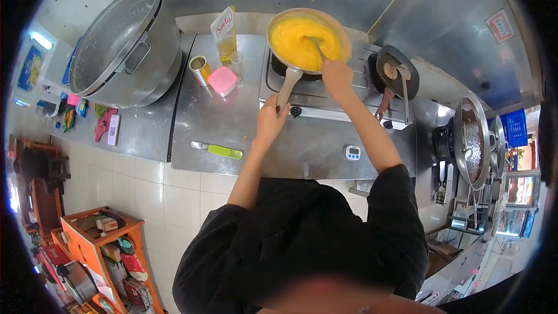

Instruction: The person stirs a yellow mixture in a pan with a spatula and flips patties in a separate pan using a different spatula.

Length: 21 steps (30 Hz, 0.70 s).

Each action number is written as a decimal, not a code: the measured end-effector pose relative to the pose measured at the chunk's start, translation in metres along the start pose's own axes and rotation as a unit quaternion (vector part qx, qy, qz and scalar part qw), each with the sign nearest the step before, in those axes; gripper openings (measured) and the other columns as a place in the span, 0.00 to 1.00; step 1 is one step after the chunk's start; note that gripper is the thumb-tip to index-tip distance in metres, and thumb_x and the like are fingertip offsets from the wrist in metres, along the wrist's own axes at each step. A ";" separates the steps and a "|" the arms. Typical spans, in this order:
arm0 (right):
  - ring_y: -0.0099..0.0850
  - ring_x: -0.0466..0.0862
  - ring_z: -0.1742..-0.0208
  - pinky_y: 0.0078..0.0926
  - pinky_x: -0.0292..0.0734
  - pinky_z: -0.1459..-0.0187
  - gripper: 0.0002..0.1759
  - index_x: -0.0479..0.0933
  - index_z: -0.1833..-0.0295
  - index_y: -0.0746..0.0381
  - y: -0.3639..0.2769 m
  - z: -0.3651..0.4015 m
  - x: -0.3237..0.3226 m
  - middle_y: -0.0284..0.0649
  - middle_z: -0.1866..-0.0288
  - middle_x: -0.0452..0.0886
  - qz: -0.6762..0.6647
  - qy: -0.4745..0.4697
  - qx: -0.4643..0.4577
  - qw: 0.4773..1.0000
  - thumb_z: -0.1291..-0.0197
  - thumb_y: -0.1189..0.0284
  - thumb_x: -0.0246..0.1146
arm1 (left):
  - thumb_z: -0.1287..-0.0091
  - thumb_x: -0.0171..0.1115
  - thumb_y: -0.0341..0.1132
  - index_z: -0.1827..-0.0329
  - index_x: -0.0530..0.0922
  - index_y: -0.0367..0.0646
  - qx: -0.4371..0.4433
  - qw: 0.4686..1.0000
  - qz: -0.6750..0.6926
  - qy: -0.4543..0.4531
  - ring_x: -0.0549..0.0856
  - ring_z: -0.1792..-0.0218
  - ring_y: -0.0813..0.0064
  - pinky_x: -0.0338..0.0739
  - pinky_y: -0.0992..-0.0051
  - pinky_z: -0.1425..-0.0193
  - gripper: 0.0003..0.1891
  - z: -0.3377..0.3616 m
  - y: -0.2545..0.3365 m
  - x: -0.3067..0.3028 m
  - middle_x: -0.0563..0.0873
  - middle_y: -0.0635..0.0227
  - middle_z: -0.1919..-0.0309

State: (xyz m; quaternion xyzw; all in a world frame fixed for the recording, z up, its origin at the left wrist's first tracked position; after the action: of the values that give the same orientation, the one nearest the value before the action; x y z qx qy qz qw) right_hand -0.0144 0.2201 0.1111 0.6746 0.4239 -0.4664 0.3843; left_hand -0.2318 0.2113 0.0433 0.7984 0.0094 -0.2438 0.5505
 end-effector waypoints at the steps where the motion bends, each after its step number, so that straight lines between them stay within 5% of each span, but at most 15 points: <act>1: 0.44 0.84 0.72 0.40 0.79 0.73 0.13 0.80 0.64 0.59 0.002 -0.007 0.007 0.44 0.75 0.82 0.001 0.001 0.005 1.000 0.39 0.61 0.57 | 0.39 0.64 0.35 0.46 0.74 0.33 0.003 1.000 -0.016 0.002 0.83 0.64 0.52 0.78 0.65 0.59 0.21 0.000 0.002 -0.001 0.82 0.47 0.59; 10: 0.42 0.83 0.74 0.40 0.77 0.74 0.12 0.80 0.56 0.51 0.001 0.011 -0.017 0.41 0.76 0.81 -0.041 -0.006 -0.091 0.995 0.39 0.60 0.58 | 0.38 0.63 0.34 0.49 0.75 0.34 0.003 0.999 0.001 -0.035 0.82 0.64 0.51 0.76 0.64 0.61 0.17 -0.004 0.012 -0.003 0.82 0.47 0.63; 15: 0.43 0.83 0.68 0.40 0.77 0.66 0.13 0.83 0.53 0.48 0.010 0.041 -0.079 0.44 0.73 0.82 -0.052 -0.048 -0.152 0.986 0.39 0.60 0.57 | 0.39 0.63 0.34 0.47 0.74 0.33 0.007 0.999 0.001 -0.051 0.82 0.66 0.52 0.76 0.63 0.62 0.19 -0.004 0.009 -0.001 0.81 0.48 0.62; 18: 0.43 0.84 0.61 0.44 0.77 0.62 0.13 0.82 0.60 0.54 0.039 0.036 -0.105 0.46 0.68 0.83 -0.070 -0.160 -0.096 0.980 0.41 0.59 0.59 | 0.39 0.63 0.35 0.46 0.74 0.31 0.014 0.999 -0.023 -0.043 0.82 0.66 0.53 0.76 0.63 0.62 0.21 -0.002 -0.001 0.004 0.82 0.48 0.61; 21: 0.44 0.83 0.66 0.37 0.78 0.60 0.13 0.84 0.58 0.52 0.056 0.039 -0.141 0.47 0.68 0.83 -0.077 -0.143 -0.070 0.984 0.38 0.61 0.57 | 0.39 0.63 0.36 0.47 0.74 0.30 0.029 0.998 -0.034 -0.039 0.83 0.66 0.54 0.76 0.64 0.62 0.22 -0.004 -0.001 0.003 0.82 0.48 0.61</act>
State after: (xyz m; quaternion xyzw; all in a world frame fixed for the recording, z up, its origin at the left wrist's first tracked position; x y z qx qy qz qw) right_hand -0.0035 0.1353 0.2425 0.5381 0.4466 -0.5552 0.4503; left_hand -0.2280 0.2145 0.0427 0.8034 0.0080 -0.2935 0.5181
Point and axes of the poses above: each hand's wrist, its own z-axis away from the middle knuckle, its own x-axis out of the palm, y = z × x, the point moved 6 cm from there along -z, towards the middle knuckle
